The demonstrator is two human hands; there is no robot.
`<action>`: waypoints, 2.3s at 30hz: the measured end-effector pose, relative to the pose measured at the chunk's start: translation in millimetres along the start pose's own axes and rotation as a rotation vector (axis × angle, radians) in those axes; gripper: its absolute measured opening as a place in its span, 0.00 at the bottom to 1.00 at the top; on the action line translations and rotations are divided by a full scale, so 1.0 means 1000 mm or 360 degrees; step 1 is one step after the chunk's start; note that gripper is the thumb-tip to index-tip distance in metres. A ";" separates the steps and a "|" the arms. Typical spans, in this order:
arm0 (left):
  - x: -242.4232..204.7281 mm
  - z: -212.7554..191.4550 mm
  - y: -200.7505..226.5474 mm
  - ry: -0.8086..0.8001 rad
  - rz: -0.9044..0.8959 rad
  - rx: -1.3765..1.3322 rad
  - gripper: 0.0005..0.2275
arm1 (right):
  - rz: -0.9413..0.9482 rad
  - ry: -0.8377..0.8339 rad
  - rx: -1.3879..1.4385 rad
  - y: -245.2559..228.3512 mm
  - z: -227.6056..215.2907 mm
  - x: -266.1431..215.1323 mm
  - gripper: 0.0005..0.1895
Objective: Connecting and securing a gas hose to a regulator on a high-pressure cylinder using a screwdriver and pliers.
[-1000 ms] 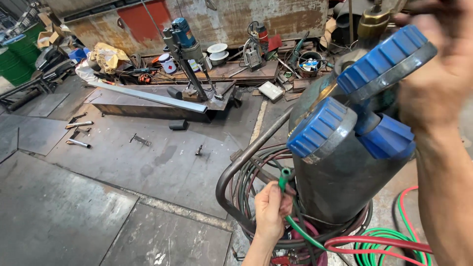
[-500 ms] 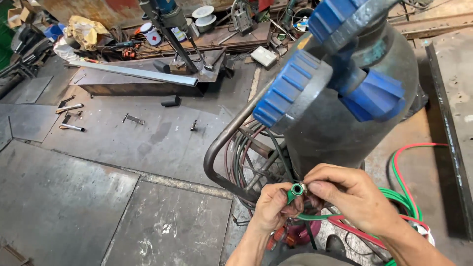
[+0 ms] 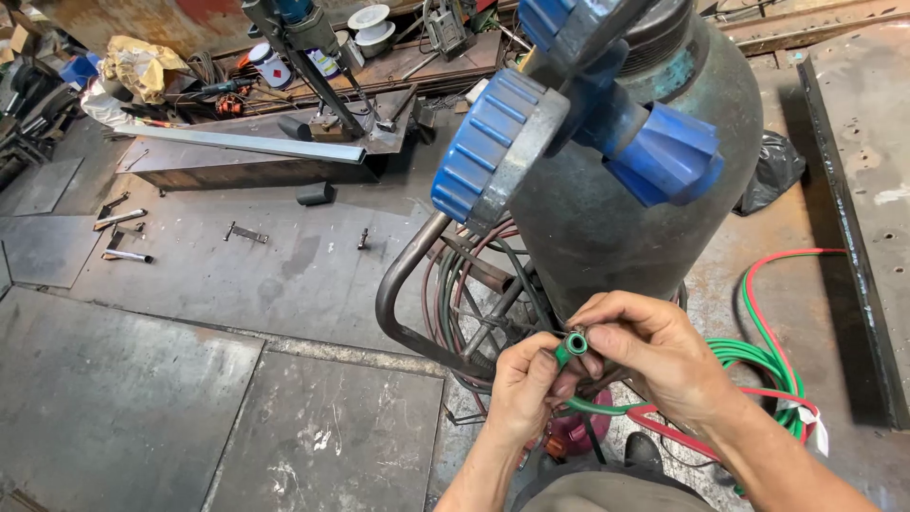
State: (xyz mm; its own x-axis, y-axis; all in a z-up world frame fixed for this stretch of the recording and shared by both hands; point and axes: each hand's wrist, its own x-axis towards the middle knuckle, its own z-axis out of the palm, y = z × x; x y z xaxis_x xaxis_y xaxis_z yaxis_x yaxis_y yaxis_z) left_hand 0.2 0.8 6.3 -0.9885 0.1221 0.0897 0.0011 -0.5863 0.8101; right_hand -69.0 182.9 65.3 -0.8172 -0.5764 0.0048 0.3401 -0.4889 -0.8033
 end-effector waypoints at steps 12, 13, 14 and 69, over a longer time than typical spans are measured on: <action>-0.020 -0.013 -0.011 0.0199 0.0458 0.0874 0.20 | 0.0456 -0.0315 -0.0650 -0.013 -0.013 0.008 0.09; -0.019 -0.011 -0.006 0.0197 0.0458 0.0872 0.20 | 0.0456 -0.0313 -0.0652 -0.019 -0.008 0.010 0.09; -0.018 -0.010 -0.001 0.0122 0.0484 0.0927 0.20 | 0.0512 -0.0368 -0.0712 -0.024 -0.004 0.012 0.09; -0.037 -0.021 0.003 -0.0108 -0.0068 0.0159 0.30 | 0.0536 -0.0613 -0.0563 0.009 -0.004 0.022 0.10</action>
State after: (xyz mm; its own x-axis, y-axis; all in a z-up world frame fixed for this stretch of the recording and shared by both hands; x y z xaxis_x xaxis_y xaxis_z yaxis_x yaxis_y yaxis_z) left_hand 33.3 -22.0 -6.3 -0.9754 0.2010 0.0901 -0.0223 -0.4971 0.8674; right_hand -86.2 168.3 55.8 -0.4429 -0.8883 -0.1216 0.3211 -0.0305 -0.9466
